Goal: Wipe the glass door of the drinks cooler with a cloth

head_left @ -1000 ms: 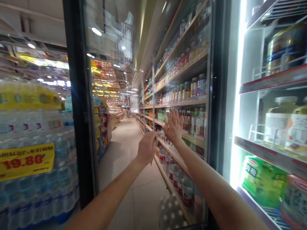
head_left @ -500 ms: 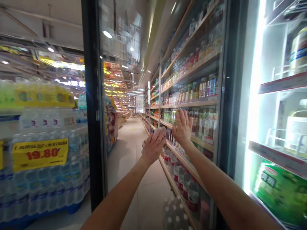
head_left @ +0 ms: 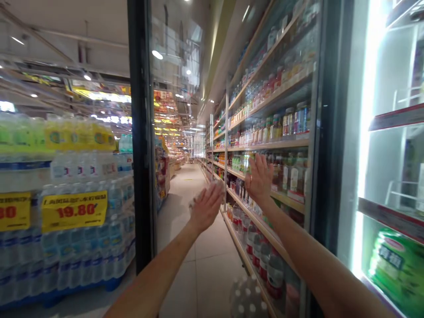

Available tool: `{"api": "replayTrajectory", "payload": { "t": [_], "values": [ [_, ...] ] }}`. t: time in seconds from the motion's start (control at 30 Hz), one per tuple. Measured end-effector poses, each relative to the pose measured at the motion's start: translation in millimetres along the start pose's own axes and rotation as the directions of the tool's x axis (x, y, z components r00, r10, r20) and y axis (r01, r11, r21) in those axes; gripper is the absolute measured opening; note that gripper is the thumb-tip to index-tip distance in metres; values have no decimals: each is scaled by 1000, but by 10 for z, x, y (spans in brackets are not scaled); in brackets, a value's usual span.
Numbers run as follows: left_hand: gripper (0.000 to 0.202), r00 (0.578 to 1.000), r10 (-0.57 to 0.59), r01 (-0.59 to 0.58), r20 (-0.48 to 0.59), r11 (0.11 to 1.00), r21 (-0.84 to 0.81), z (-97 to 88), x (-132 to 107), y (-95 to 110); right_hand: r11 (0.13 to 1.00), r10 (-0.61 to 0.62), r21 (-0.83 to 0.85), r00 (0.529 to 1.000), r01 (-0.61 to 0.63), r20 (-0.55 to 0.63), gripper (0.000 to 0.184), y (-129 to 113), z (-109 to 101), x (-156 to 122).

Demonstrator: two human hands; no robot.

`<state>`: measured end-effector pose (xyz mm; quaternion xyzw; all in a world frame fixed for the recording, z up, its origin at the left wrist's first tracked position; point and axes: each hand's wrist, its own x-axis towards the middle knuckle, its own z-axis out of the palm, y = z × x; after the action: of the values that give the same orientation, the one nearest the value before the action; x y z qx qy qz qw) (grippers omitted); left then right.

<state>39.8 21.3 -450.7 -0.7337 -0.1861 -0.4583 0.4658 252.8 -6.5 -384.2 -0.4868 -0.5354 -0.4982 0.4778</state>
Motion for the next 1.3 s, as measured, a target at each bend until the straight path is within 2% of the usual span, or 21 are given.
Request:
{"api": "replayTrajectory", "payload": {
  "t": [0.07,0.1,0.2,0.23,0.3,0.37,0.4,0.43,0.5,0.57,0.67,0.77,0.83,0.9,0.97,1.0,1.07,1.13,1.17,1.23,1.3],
  "values": [
    [41,989,132,-131,63,991,-18,-5,-62,35,1000,-11,0,1000,11,3,55,15,3,-5],
    [41,989,119,-118,82,993,-17,-32,-92,-17,1000,-15,1,1000,15,5,55,21,5,-6],
    [39,986,-166,166,-3,985,52,-164,-157,-363,1000,-9,1,1000,9,3,56,25,11,-8],
    [39,954,-290,295,-72,953,67,-209,-165,-491,1000,-6,0,1000,6,3,56,22,11,-7],
    [41,850,-486,505,-203,862,51,-266,-157,-667,1000,-1,1,1000,1,6,55,13,10,-4],
    [41,784,-564,588,-260,809,17,-262,-123,-670,1000,-1,5,1000,1,1,54,4,7,-1],
    [42,794,-553,573,-254,820,7,-237,-104,-604,1000,-1,8,1000,1,-2,53,1,5,0],
    [42,831,-507,522,-230,853,5,-200,-86,-501,1000,1,10,1000,-1,-5,53,-1,3,0],
    [42,933,-336,339,-126,941,4,-111,-65,-241,1000,0,11,1000,0,-9,53,0,0,0],
    [42,991,-133,132,-15,991,-15,-40,-75,-10,1000,-4,9,1000,4,-5,53,5,-2,0],
    [40,999,4,-3,52,1000,-17,-28,-152,68,1000,-10,4,1000,10,-11,52,15,-3,1],
    [43,988,-153,153,7,988,38,-119,-263,-205,1000,-12,2,1000,12,-16,51,20,-3,3],
    [46,929,-359,365,-85,929,58,-195,-318,-453,1000,-8,4,1000,8,-14,51,16,-4,4],
    [47,822,-538,554,-185,832,41,-244,-330,-624,1000,1,9,1000,-1,-12,51,5,-6,5],
    [46,755,-610,632,-239,774,21,-244,-302,-647,1000,11,13,1000,-11,-17,51,-13,-7,4],
    [45,763,-600,622,-241,783,22,-225,-280,-596,1000,18,15,1000,-18,-19,51,-22,-6,3],
    [44,848,-495,511,-188,859,41,-157,-235,-396,999,29,17,999,-28,-22,51,-37,-5,0],
    [42,955,-288,292,-78,955,50,-73,-214,-132,999,28,19,999,-28,-26,52,-41,-3,-5],
    [40,986,-168,169,-26,985,40,-35,-217,-10,999,24,22,999,-24,-25,52,-38,-2,-8],
    [39,998,37,-37,49,999,11,11,-246,151,1000,9,28,1000,-9,-25,52,-24,-2,-14],
    [37,990,119,-119,77,993,-6,-1,-299,147,1000,-2,29,1000,3,-29,51,-7,-1,-21]
  ]
}}
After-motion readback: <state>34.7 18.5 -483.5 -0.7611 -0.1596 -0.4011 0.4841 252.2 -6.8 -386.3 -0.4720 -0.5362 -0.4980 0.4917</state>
